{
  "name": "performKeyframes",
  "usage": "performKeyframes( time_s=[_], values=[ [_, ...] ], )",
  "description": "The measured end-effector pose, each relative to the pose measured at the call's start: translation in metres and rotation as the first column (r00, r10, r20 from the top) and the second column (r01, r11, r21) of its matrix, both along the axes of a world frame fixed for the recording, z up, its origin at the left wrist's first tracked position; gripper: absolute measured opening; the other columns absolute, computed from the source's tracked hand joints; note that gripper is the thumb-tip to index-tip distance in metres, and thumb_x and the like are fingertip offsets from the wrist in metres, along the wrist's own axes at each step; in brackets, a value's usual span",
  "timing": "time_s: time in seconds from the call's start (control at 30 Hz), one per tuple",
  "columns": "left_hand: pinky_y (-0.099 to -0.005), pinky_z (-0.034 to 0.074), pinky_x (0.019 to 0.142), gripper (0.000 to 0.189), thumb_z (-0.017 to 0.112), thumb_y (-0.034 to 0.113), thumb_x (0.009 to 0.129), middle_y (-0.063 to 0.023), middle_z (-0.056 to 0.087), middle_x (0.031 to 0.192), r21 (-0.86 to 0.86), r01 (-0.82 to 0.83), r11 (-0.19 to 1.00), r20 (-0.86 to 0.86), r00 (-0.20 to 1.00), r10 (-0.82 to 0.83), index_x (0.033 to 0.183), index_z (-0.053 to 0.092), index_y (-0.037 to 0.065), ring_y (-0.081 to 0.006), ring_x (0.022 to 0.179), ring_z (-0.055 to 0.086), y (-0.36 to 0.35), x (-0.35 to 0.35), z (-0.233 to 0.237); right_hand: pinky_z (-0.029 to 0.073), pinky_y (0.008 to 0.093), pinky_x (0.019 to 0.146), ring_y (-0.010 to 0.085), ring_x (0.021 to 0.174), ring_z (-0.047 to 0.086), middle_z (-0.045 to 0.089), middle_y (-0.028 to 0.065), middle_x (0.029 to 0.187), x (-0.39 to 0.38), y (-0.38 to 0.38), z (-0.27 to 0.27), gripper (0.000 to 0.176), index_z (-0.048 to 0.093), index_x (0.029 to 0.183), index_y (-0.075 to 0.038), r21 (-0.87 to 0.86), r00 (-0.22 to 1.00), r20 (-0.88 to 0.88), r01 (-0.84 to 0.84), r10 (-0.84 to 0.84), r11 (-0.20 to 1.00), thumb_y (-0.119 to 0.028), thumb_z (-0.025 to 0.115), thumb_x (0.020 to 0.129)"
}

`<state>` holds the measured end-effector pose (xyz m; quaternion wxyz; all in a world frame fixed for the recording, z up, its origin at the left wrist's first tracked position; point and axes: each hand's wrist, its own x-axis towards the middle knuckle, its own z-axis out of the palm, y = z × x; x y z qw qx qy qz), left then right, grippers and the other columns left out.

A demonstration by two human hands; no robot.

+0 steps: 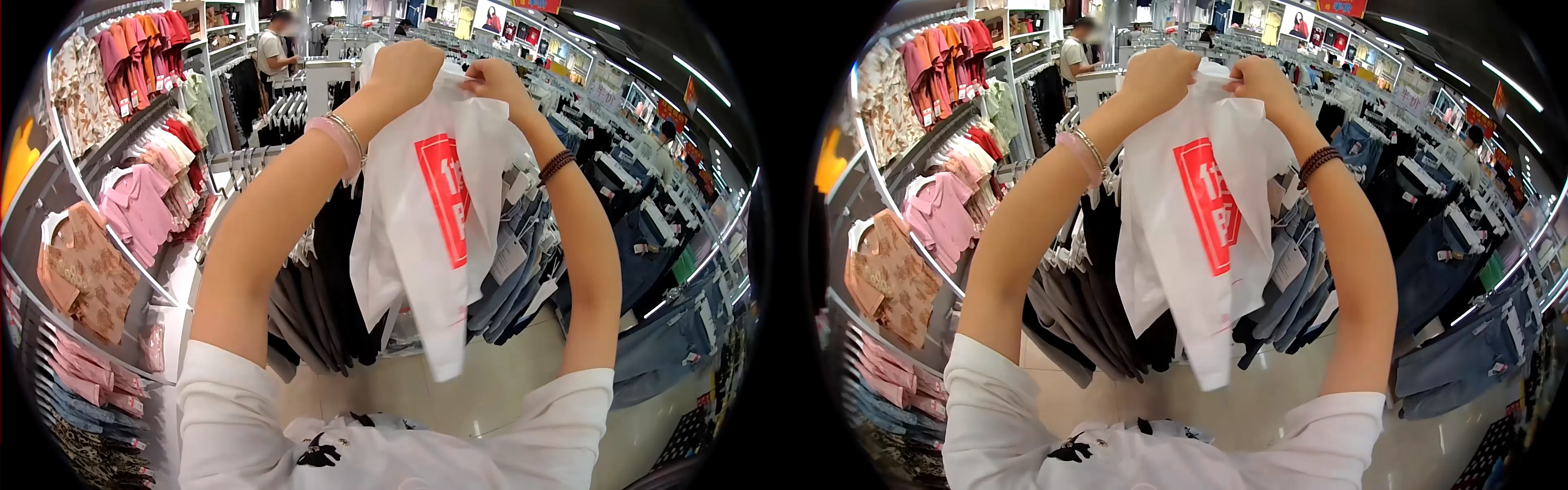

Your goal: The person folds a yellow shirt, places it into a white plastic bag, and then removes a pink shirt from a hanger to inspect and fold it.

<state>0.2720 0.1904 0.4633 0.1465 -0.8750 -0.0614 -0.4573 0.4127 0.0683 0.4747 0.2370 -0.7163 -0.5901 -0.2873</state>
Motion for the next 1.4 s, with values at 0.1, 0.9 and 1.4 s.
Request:
performKeyframes(
  time_s=[0.1,0.9,1.4],
  values=[
    [-0.0372,0.05,0.058,0.012,0.057,0.002,0.07,-0.0123,0.062,0.079,-0.055,-0.038,0.998,0.085,0.995,0.043,0.08,0.061,0.006,-0.0282,0.075,0.063,0.009,0.014,0.004,0.047,0.0326,0.061,0.0258,0.065,0.06,0.062,0.0142,0.071,0.001,0.01,0.012,0.018,0.063,0.078,0.0,0.053,0.998,-0.06,0.014,-0.011,0.999,-0.016,0.066,0.069],
    [-0.0387,0.042,0.08,0.047,0.07,0.008,0.067,-0.012,0.057,0.098,0.003,0.173,0.985,0.385,0.909,-0.16,0.109,0.05,0.005,-0.0315,0.096,0.052,-0.012,-0.099,-0.061,0.045,0.0275,0.079,0.0162,0.095,0.053,0.055,0.01,0.106,-0.01,-0.088,-0.122,0.038,0.046,0.12,-0.003,0.622,0.91,-0.344,0.035,0.233,0.782,-0.003,0.056,0.083],
    [-0.0466,0.037,0.089,0.038,0.046,0.036,0.088,-0.0209,0.054,0.107,-0.308,0.95,0.051,0.722,0.268,-0.638,0.103,0.054,0.002,-0.0352,0.103,0.05,0.005,-0.342,-0.116,0.039,0.0317,0.056,0.0229,0.062,0.05,0.053,0.0135,0.078,-0.302,0.027,-0.282,0.023,0.043,0.101,0.0,0.822,0.535,-0.099,-0.431,0.839,0.372,-0.003,0.054,0.081]
  ],
)
